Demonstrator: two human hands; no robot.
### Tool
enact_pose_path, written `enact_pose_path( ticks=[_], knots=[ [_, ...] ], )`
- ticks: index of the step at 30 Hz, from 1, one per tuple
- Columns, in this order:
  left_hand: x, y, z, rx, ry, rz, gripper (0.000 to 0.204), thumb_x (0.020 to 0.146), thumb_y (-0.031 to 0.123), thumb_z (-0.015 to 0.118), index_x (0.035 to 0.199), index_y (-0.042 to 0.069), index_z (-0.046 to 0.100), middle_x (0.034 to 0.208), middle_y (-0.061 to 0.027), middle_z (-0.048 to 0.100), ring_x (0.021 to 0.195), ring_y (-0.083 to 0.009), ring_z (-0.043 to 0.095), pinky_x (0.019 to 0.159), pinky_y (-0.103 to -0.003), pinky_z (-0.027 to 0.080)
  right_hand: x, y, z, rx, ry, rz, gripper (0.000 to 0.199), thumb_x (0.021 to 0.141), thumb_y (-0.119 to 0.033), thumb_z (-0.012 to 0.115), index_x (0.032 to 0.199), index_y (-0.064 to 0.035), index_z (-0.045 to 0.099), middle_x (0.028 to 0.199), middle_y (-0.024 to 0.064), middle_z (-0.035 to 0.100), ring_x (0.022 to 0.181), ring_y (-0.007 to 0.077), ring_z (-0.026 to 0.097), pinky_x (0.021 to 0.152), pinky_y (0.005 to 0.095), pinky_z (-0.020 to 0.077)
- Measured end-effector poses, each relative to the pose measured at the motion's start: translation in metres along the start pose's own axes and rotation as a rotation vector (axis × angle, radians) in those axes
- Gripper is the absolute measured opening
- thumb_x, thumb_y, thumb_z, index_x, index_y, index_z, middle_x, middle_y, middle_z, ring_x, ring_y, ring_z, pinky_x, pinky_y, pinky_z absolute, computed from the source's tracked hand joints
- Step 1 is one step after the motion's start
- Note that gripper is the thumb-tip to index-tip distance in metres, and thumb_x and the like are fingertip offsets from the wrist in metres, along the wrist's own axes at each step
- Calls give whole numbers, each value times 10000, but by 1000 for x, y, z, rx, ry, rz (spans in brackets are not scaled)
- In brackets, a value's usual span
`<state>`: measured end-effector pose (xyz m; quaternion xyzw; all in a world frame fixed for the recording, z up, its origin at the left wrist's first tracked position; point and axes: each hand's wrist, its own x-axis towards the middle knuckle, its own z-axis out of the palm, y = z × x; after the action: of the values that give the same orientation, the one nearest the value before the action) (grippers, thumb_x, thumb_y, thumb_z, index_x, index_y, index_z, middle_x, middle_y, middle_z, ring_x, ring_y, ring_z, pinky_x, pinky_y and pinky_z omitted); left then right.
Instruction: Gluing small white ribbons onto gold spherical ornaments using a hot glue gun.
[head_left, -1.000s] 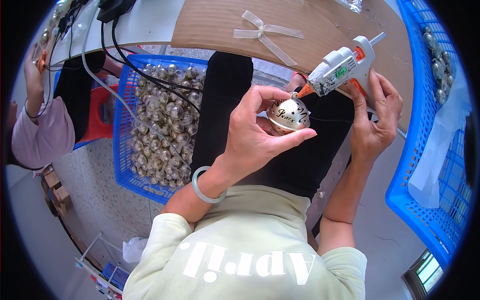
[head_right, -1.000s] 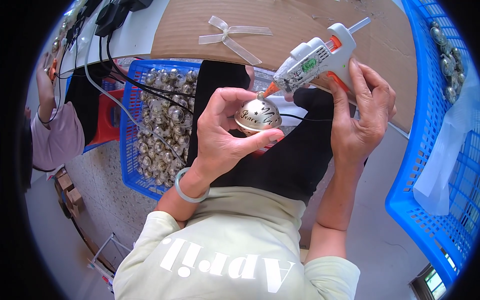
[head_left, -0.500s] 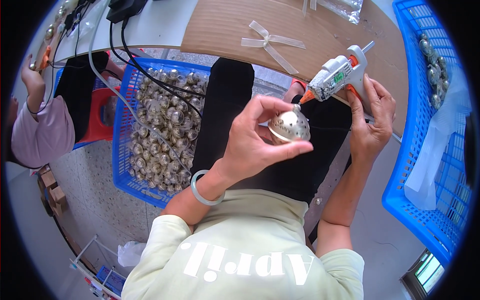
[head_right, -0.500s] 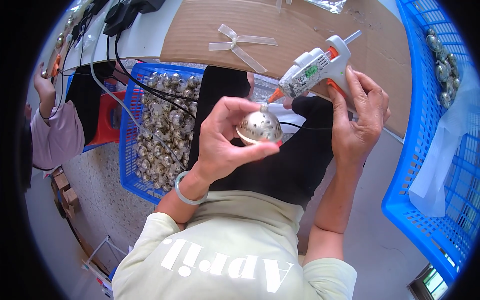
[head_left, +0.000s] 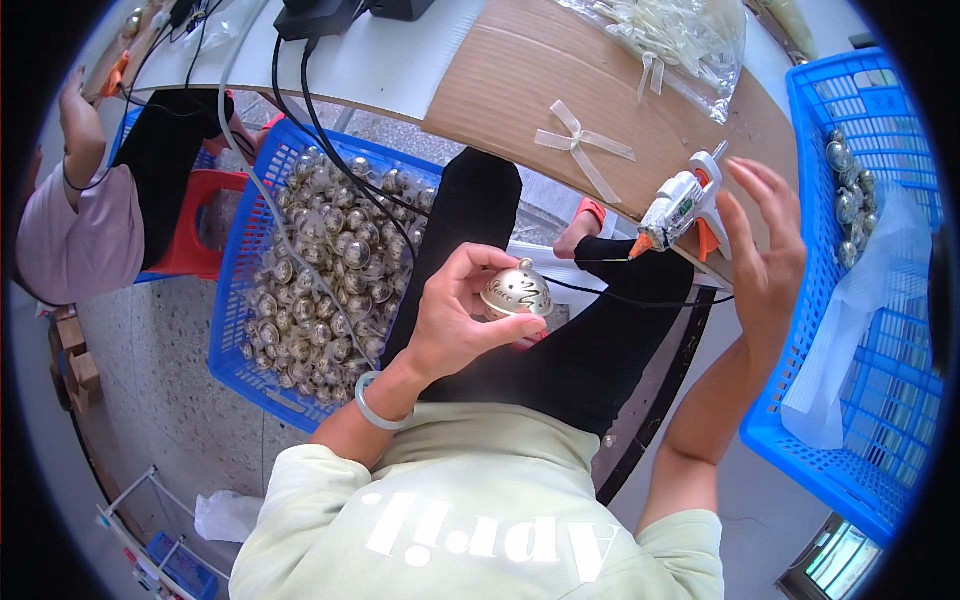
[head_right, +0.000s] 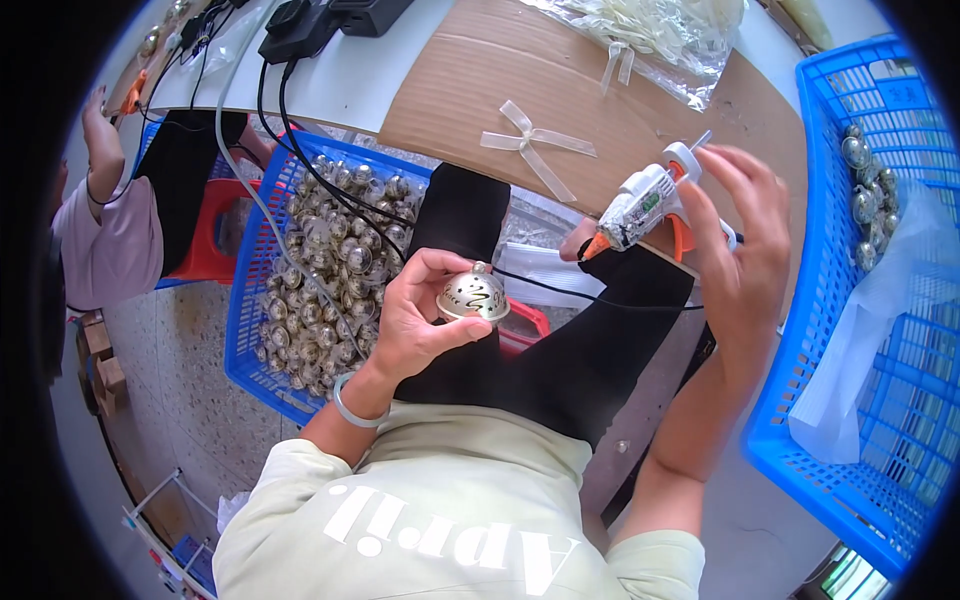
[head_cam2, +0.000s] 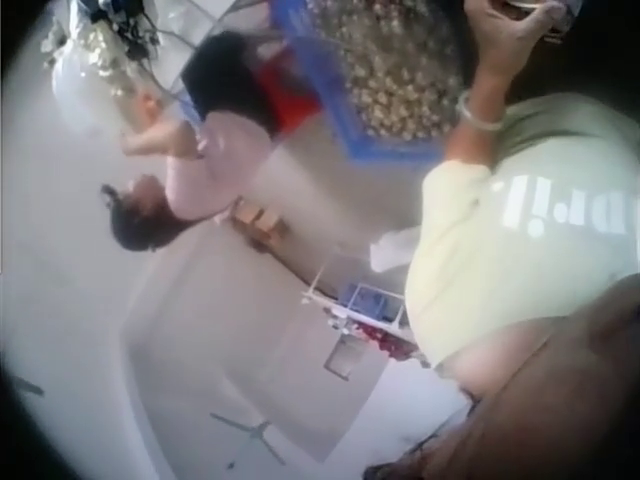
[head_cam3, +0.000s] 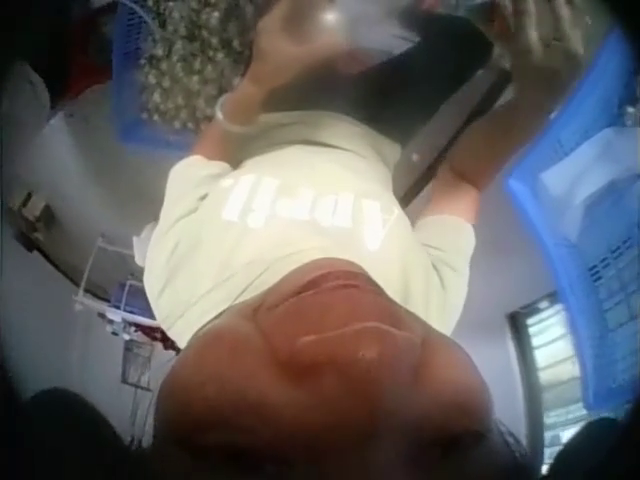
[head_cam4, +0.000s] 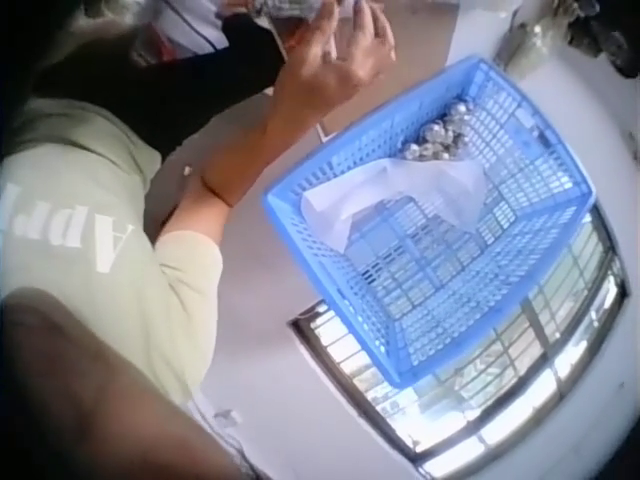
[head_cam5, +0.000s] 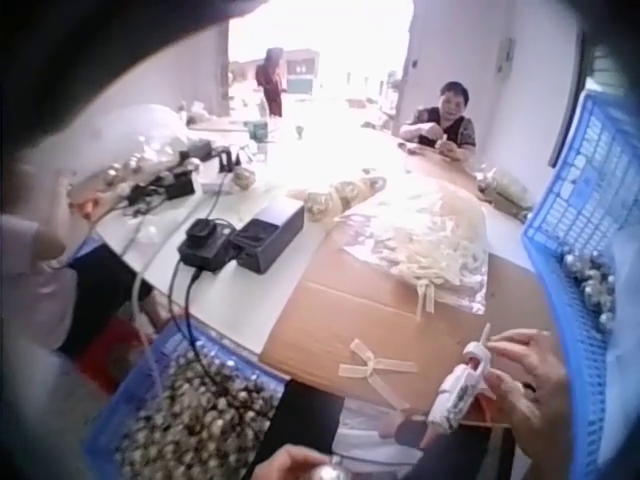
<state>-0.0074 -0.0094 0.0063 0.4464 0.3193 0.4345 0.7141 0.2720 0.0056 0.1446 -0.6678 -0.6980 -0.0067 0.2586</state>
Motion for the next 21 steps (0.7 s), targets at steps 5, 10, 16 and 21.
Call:
enact_pose_path(
  ticks=[5,10,16,21],
  knots=[
    [-14,9,-11,39,43,55,574,748,33,882,1180,5,504,1063,-114,635,954,-155,680,787,-284,610,76,-38,48,27,-205,-398,226,913,-219,729,1050,-40,707,1096,114,649,1109,245,584,958,377,455],
    [-27,26,-19,-24,44,23,586,746,35,884,1186,9,497,1079,-114,641,979,-159,676,809,-290,606,114,-57,77,104,-718,-235,175,874,-204,748,951,-52,709,957,63,588,912,217,539,831,362,448],
    [-31,21,-39,55,78,151,598,733,39,895,1185,19,506,1134,-107,618,988,-150,676,801,-274,605,104,-71,67,361,-581,-222,161,862,-165,745,872,-30,659,950,55,579,922,156,543,835,329,445],
    [-24,18,-44,186,32,393,649,697,71,928,1207,39,528,1192,-114,586,1061,-167,656,815,-267,598,20,-111,12,631,-364,-138,182,871,-169,732,886,-25,621,1069,110,547,1118,223,552,1027,401,397]
  ],
)
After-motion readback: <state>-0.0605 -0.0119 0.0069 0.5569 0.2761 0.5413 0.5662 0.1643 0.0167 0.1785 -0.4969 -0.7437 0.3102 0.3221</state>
